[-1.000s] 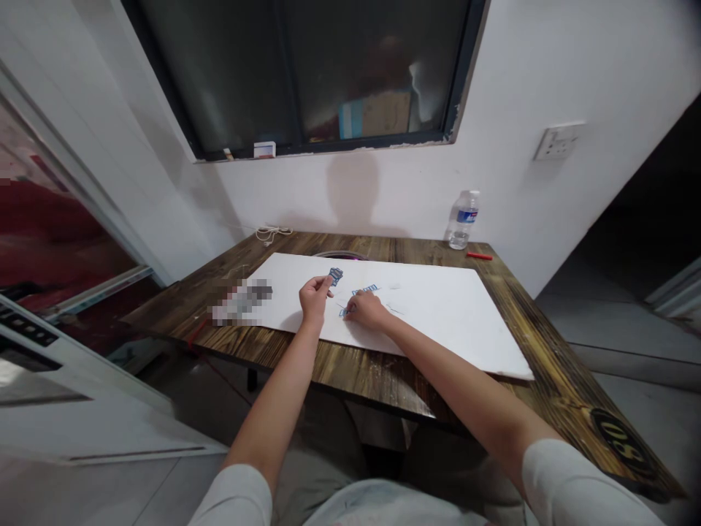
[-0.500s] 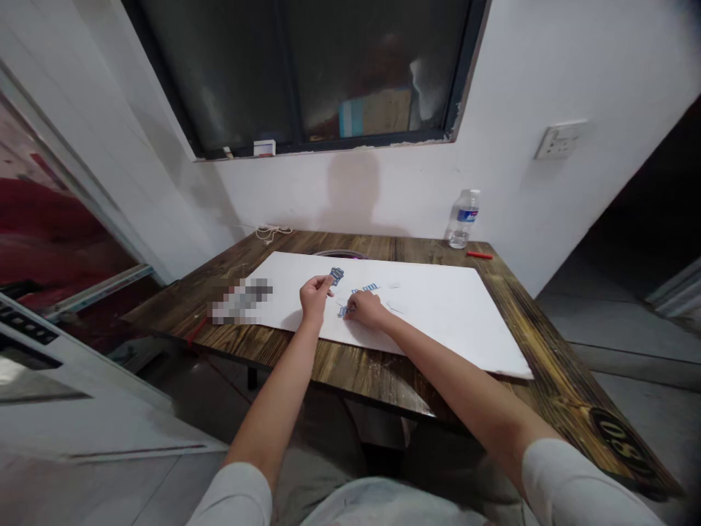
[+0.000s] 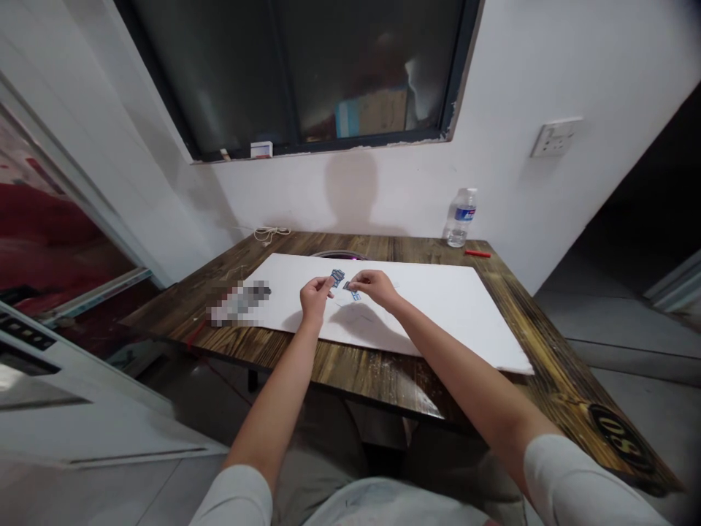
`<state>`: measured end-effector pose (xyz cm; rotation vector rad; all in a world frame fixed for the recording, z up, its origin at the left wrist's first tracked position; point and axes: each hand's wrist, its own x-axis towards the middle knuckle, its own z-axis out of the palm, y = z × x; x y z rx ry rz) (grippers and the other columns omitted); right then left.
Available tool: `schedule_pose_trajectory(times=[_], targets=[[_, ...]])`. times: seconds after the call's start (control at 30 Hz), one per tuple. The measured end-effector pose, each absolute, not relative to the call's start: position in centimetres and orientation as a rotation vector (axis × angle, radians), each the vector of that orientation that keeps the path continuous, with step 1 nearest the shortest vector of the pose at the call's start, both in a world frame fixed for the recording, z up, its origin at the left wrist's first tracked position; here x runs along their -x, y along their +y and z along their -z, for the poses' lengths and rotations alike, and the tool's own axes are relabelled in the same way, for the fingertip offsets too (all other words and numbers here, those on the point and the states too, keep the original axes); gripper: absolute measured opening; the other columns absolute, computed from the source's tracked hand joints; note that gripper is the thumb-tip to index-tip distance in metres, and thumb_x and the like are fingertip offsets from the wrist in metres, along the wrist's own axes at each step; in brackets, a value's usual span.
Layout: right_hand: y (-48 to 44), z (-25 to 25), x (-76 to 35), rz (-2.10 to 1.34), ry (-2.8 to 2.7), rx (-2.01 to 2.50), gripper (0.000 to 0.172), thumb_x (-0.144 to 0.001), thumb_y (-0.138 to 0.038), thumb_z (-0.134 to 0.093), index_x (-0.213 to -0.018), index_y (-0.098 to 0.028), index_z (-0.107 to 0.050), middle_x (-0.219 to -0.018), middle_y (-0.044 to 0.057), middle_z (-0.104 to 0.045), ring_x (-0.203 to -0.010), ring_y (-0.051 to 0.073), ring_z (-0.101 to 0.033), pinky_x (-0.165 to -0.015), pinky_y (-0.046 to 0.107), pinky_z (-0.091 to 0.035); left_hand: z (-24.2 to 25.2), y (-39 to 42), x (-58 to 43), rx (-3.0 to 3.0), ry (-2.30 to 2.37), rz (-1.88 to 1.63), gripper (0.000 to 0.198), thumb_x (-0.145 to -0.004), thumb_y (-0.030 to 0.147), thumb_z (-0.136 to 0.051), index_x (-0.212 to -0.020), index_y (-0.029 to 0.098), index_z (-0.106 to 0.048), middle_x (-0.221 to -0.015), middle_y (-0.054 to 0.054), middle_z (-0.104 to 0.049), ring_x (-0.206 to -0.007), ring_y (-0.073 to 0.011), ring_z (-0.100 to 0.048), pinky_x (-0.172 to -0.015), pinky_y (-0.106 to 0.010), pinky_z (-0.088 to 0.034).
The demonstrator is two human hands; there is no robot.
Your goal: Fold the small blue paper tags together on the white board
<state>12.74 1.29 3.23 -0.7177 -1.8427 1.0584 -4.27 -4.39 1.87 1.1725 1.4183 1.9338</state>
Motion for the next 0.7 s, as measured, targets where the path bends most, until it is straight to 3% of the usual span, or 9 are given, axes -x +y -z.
schedule_pose_trajectory(times=[0.23,0.43,0.7], targets=[[0.9,-3.0,-12.2,-1.411,-1.504,0.62,0.039,-0.06,-0.05,-0.081,-0.069,-0.016,-0.064,-0.055,-0.002,-0.06,-0.048,0.009,-0.046,-0.049,0.024,-0.036,-1.8,-4.4,3.9,-1.248,1.406,-1.85,0.034,-0.063,0.048,-0.079,-0.071,0.017,-0.069,-0.054,0.001,-0.062,-0.044,-0.0102,-0.053,-0.045,-0.022,-0.035],[0.8,-2.3,-11.6,-1.593,-1.3,0.634,0.045,-0.052,-0.049,-0.087,-0.065,-0.016,-0.06,-0.061,0.005,-0.069,-0.05,0.011,-0.058,-0.052,0.025,-0.046,-2.0,-4.6,3.5,-1.307,1.389,-1.758,0.038,-0.063,0.053,-0.079,-0.068,0.017,-0.067,-0.048,0.0,-0.06,-0.045,-0.0114,-0.054,-0.046,-0.022,-0.035],[0.5,-2.0,-11.3,-1.792,-1.124,0.642,0.043,-0.054,-0.039,-0.091,-0.059,-0.015,-0.055,-0.059,0.003,-0.067,-0.05,0.01,-0.058,-0.05,0.023,-0.046,-1.9,-4.6,3.5,-1.402,1.349,-1.661,0.044,-0.057,0.057,-0.082,-0.068,0.017,-0.068,-0.052,-0.001,-0.064,-0.047,-0.0133,-0.058,-0.047,-0.023,-0.039]])
